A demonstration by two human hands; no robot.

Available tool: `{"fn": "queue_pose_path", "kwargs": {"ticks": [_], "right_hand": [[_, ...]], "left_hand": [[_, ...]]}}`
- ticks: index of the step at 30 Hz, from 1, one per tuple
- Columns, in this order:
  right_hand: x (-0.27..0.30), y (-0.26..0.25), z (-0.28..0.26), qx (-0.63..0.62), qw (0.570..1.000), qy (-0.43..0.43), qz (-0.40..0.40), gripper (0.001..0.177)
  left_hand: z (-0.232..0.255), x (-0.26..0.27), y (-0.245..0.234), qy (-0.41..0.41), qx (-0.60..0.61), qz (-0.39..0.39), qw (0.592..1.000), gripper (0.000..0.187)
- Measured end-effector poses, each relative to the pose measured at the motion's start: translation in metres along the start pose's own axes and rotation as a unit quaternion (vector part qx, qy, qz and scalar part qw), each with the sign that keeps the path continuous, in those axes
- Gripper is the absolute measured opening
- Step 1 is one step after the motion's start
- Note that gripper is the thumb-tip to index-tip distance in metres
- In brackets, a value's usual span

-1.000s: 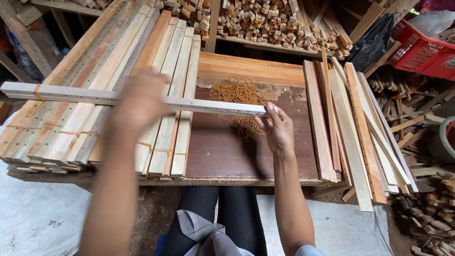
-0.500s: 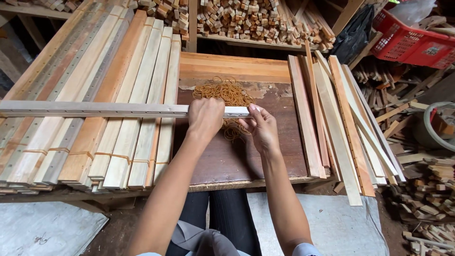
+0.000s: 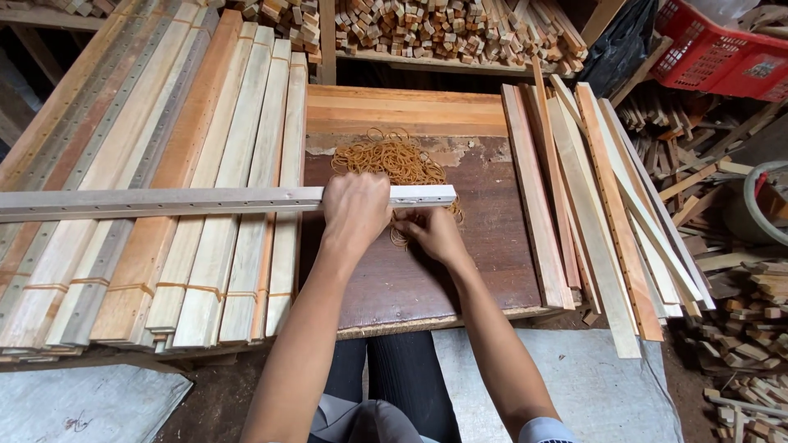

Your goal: Bundling wooden slats together using rubber bands at a workbench

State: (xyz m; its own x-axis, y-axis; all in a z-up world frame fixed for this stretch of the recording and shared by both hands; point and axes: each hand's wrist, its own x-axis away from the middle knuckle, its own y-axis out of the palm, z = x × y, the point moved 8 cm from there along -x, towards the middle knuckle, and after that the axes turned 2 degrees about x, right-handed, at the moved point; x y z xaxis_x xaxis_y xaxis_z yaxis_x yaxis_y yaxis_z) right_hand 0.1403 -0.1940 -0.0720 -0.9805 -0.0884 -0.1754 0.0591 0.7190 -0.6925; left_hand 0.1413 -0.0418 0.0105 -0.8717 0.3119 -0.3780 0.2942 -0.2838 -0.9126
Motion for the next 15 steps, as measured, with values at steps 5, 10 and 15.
{"fn": "queue_pose_path", "kwargs": {"ticks": [5,10,15], "right_hand": [[0.000,0.006,0.011,0.054,0.997,-0.060,-0.001,0.011],[-0.002,-0.011,0.021,-0.027,0.996,-0.003,0.083,0.010],[0.001,-0.020,0.025,-0.252,0.960,0.069,0.105,0.012]], "left_hand": [[0.006,0.004,-0.012,-0.015,0.002,-0.012,1.000,0.018],[0.007,0.005,-0.017,-0.012,0.012,-0.012,1.000,0.017],[0.007,0.005,-0.023,-0.014,0.026,-0.028,0.999,0.018]]}}
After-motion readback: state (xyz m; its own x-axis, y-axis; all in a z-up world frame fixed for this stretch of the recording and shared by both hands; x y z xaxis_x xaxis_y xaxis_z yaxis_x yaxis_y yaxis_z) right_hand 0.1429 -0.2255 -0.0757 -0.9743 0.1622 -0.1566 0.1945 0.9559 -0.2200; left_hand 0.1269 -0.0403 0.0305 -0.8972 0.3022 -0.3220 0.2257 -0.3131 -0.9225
